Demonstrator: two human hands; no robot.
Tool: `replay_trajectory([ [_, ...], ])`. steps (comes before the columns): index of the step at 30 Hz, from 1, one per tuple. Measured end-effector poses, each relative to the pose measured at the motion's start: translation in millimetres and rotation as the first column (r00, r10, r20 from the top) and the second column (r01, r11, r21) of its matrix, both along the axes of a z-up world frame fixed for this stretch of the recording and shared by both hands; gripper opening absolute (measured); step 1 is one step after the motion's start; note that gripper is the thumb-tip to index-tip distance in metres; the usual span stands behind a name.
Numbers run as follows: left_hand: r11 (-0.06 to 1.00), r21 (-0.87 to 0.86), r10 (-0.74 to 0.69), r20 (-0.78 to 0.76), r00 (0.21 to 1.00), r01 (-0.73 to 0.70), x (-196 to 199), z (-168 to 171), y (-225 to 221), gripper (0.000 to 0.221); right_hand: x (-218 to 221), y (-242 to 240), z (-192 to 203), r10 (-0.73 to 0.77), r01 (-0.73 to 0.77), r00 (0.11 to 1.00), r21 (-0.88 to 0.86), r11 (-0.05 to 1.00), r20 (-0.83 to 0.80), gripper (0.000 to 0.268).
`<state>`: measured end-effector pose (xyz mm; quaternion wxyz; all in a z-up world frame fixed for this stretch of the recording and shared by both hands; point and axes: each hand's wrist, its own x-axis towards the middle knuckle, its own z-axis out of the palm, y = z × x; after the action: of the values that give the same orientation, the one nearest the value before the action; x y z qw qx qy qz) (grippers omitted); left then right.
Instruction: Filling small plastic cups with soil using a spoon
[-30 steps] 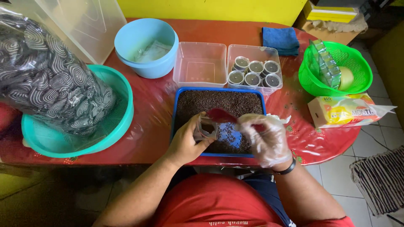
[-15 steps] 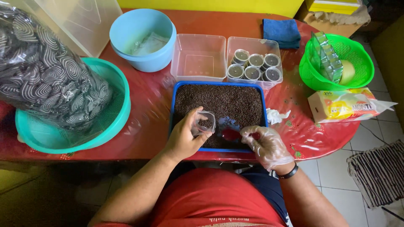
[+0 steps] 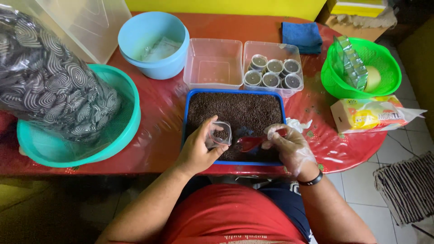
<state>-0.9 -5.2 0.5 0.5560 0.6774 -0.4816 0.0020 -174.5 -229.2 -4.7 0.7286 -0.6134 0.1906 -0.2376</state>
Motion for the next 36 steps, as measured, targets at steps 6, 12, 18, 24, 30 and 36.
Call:
replay_trajectory([
  [6, 1.0, -0.02, -0.012, 0.011, 1.0, 0.013, -1.1, -2.5, 0.8, 0.078, 9.5, -7.6, 42.0, -0.087, 0.089, 0.983, -0.008, 0.996, 0.161, 0.01],
  [12, 1.0, 0.001, -0.025, -0.025, 0.999, 0.025, -2.8, 14.2, 3.2, 0.079, 30.7, 38.4, 73.2, 0.071, 0.019, 0.91, -0.211, 0.977, 0.408, 0.005],
  [18, 1.0, -0.018, -0.024, -0.03, 0.999, 0.023, -2.4, -0.3, 2.0, 0.078, 19.0, 23.4, 54.5, -0.007, 0.164, 0.9, -0.324, 0.932, 0.435, 0.007],
  [24, 0.999, 0.003, -0.04, -0.019, 0.999, 0.04, 4.8, -12.8, -0.1, 0.079, -4.6, 6.0, 22.4, -0.04, 0.108, 0.982, -0.376, 0.92, 0.182, 0.004],
  [30, 0.999, 0.014, -0.039, 0.019, 0.999, 0.039, 4.1, -4.3, 1.0, 0.076, -8.4, 21.7, 1.0, 0.058, -0.055, 0.998, -0.305, 0.951, -0.001, 0.01],
  [36, 0.998, -0.018, -0.067, -0.008, 0.998, 0.067, 4.9, -6.8, 1.8, 0.077, -1.0, 35.4, 18.1, 0.152, -0.177, 0.984, -0.442, 0.879, -0.093, 0.008],
])
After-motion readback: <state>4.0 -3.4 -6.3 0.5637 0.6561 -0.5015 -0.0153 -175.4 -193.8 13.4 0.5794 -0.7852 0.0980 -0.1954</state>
